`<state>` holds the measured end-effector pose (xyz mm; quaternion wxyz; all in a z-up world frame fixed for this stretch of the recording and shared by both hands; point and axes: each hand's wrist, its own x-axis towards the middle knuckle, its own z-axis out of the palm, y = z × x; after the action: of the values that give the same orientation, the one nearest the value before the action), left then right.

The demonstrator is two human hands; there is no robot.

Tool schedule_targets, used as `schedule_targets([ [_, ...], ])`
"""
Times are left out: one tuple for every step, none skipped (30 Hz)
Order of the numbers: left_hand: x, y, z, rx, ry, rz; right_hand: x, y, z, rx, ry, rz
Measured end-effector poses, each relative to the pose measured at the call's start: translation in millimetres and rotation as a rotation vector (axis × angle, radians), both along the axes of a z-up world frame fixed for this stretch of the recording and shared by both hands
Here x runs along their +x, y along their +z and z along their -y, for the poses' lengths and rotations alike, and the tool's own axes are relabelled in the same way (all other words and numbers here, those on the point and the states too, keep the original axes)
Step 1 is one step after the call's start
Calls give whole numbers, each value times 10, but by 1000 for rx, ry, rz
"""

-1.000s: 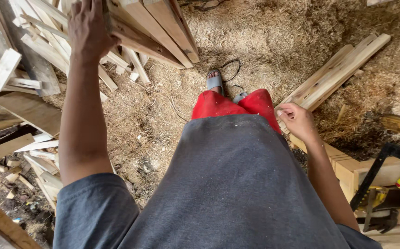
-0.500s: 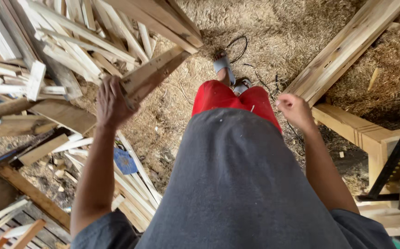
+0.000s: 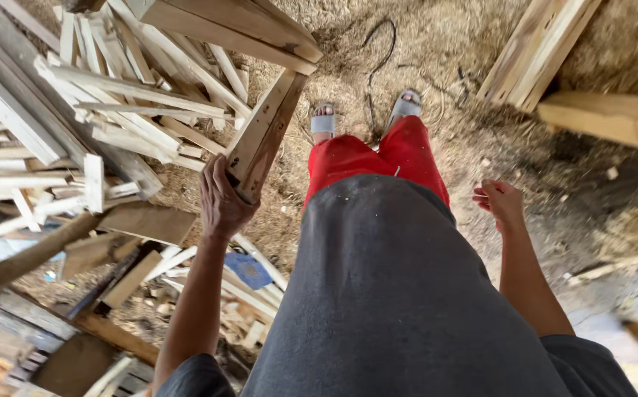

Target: The person manipulates a long wooden beam against a spinning cutting tool to carve notches and holes into the wood by hand.

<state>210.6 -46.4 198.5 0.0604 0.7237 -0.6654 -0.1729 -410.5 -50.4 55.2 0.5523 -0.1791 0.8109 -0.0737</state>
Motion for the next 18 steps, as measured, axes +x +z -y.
schedule_targets([
  [59,-24,-21,21,17,-31,100,-21,-116,-6,-43,-33],
  [127,-54,-24,43,33,-61,248,-32,-254,2,-61,-11],
  [187,-71,-8,32,22,-73,440,-15,-431,18,-80,12],
  [232,-88,16,21,11,-85,634,7,-580,34,-99,35],
  [288,-123,63,3,-13,-103,845,24,-720,41,-31,41],
  [338,-129,113,8,-15,-94,1043,42,-831,50,38,47],
  [374,-109,217,19,-31,-89,1218,95,-959,13,112,0],
  [352,-78,326,30,-47,-83,1354,144,-1064,-21,187,-48],
  [336,-13,418,18,-94,-89,1483,186,-1214,-49,267,-88],
  [327,68,546,7,-140,-95,1589,256,-1384,-18,240,-85],
  [272,135,716,-21,-190,-108,1653,284,-1494,-2,208,-91],
  [196,259,806,-14,-236,-92,1682,285,-1621,14,177,-95],
  [98,395,882,-6,-300,-88,1723,252,-1790,-14,41,-46],
  [-40,519,931,0,-365,-83,1762,161,-1953,-48,-95,1],
  [-210,629,961,-20,-471,-100,1810,98,-2173,-88,-238,45],
  [-393,731,971,-41,-577,-117,1864,58,-2408,-79,-359,42],
  [-581,823,959,-63,-665,-122,1928,-8,-2581,-73,-463,53],
  [-814,874,923,-43,-738,-85,1996,-67,-2745,-68,-566,66],
])
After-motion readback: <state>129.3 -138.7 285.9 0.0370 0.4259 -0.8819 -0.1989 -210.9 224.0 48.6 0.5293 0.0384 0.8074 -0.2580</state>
